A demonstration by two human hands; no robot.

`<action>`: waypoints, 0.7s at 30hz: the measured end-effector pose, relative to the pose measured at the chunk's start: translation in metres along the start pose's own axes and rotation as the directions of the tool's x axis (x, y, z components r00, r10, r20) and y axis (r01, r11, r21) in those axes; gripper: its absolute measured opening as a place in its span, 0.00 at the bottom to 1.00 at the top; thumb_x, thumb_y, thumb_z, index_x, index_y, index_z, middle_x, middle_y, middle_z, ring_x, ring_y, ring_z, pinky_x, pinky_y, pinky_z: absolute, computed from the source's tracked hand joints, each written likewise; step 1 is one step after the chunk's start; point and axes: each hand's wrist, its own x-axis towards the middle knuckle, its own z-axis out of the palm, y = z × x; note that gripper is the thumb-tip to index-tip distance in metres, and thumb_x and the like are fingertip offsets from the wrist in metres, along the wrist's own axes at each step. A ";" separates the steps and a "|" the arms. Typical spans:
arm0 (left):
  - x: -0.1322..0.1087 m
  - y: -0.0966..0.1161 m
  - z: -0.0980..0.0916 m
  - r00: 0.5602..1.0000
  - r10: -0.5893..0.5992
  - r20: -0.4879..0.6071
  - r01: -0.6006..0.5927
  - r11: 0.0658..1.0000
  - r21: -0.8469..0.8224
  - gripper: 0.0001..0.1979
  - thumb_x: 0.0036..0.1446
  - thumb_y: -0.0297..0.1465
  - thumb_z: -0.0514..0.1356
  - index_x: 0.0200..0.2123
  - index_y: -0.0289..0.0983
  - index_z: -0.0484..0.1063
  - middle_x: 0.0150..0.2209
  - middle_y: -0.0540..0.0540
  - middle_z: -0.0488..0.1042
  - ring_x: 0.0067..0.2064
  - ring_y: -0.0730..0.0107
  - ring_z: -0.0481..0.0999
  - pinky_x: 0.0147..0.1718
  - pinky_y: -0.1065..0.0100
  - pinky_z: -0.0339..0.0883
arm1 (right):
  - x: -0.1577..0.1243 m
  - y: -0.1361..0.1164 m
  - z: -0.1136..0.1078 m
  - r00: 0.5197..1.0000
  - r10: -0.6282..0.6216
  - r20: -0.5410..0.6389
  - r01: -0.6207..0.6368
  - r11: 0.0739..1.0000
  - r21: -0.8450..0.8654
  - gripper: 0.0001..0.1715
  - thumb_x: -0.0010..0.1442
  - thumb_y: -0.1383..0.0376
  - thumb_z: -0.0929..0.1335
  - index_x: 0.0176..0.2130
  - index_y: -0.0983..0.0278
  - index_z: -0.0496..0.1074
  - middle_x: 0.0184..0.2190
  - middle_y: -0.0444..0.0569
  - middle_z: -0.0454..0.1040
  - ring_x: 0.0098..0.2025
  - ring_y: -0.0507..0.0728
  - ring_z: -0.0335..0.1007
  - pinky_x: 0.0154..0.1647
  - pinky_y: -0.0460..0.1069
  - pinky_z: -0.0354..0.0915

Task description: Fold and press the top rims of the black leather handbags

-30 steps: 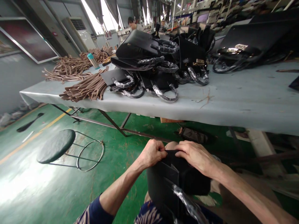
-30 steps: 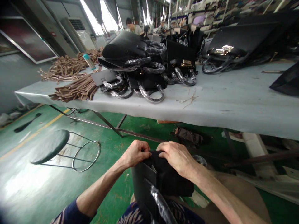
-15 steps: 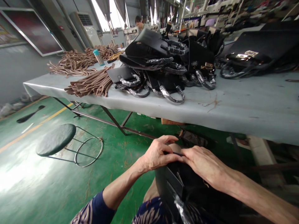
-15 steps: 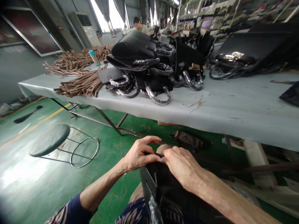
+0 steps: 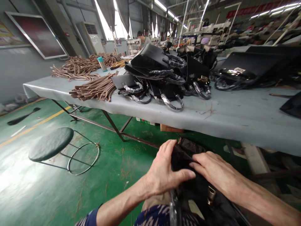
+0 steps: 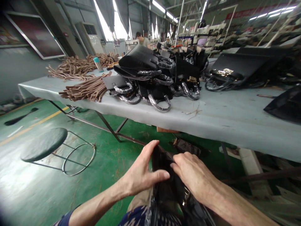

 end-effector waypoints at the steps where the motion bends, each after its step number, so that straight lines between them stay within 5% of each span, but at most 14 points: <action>1: -0.005 0.002 0.007 1.000 -0.012 -0.008 0.012 0.999 0.053 0.52 0.36 0.45 0.67 0.61 0.33 0.48 0.62 0.37 0.48 0.62 0.51 0.48 0.60 0.55 0.48 | 0.000 -0.002 -0.004 1.000 0.009 -0.002 -0.009 1.000 -0.014 0.14 0.61 0.65 0.59 0.34 0.62 0.72 0.34 0.53 0.73 0.41 0.61 0.69 0.40 0.53 0.60; 5: -0.016 0.000 0.028 0.988 -0.028 -0.155 0.060 0.977 0.206 0.58 0.32 0.40 0.69 0.63 0.36 0.39 0.65 0.42 0.30 0.65 0.48 0.34 0.62 0.52 0.41 | -0.002 -0.011 -0.020 0.999 0.025 -0.029 -0.027 0.997 -0.071 0.14 0.60 0.66 0.59 0.32 0.62 0.72 0.33 0.54 0.74 0.41 0.62 0.69 0.39 0.53 0.60; 8: -0.013 -0.014 0.032 0.982 -0.067 -0.177 0.109 0.965 0.238 0.54 0.37 0.30 0.64 0.63 0.36 0.36 0.65 0.41 0.36 0.64 0.50 0.39 0.61 0.54 0.42 | -0.003 -0.010 -0.020 0.997 -0.018 -0.076 0.012 0.996 -0.087 0.15 0.60 0.66 0.58 0.29 0.62 0.71 0.30 0.52 0.74 0.38 0.61 0.70 0.37 0.52 0.60; 11: -0.004 -0.030 0.014 0.991 -0.125 -0.044 0.130 0.976 0.173 0.48 0.39 0.21 0.54 0.64 0.37 0.35 0.61 0.41 0.53 0.59 0.57 0.57 0.56 0.61 0.54 | -0.005 0.002 -0.015 0.992 -0.039 -0.118 0.028 0.995 -0.092 0.15 0.60 0.65 0.58 0.26 0.61 0.69 0.28 0.50 0.73 0.35 0.60 0.70 0.34 0.51 0.58; 14: 0.009 -0.037 -0.023 0.968 -0.182 0.171 0.176 0.983 0.051 0.45 0.36 0.18 0.51 0.62 0.40 0.46 0.54 0.46 0.65 0.49 0.64 0.69 0.41 0.71 0.65 | -0.008 0.017 -0.011 0.983 -0.044 -0.176 0.033 0.997 -0.064 0.15 0.58 0.62 0.60 0.22 0.61 0.66 0.25 0.47 0.71 0.31 0.57 0.68 0.30 0.49 0.56; 17: 0.015 -0.032 -0.059 0.878 -0.270 0.396 0.277 0.960 0.039 0.34 0.36 0.20 0.51 0.51 0.39 0.65 0.39 0.51 0.74 0.35 0.70 0.72 0.25 0.77 0.61 | -0.009 0.028 -0.010 0.980 -0.024 -0.199 0.021 1.000 -0.015 0.16 0.56 0.60 0.61 0.20 0.61 0.62 0.21 0.44 0.68 0.27 0.54 0.65 0.27 0.47 0.53; 21: 0.006 -0.027 -0.074 0.768 -0.363 0.527 0.370 0.924 0.096 0.23 0.36 0.22 0.56 0.40 0.38 0.72 0.31 0.54 0.74 0.32 0.71 0.70 0.24 0.77 0.60 | 0.001 0.036 -0.004 0.990 -0.118 -0.075 0.123 0.991 0.056 0.16 0.55 0.59 0.61 0.19 0.62 0.60 0.19 0.42 0.64 0.25 0.52 0.62 0.25 0.46 0.50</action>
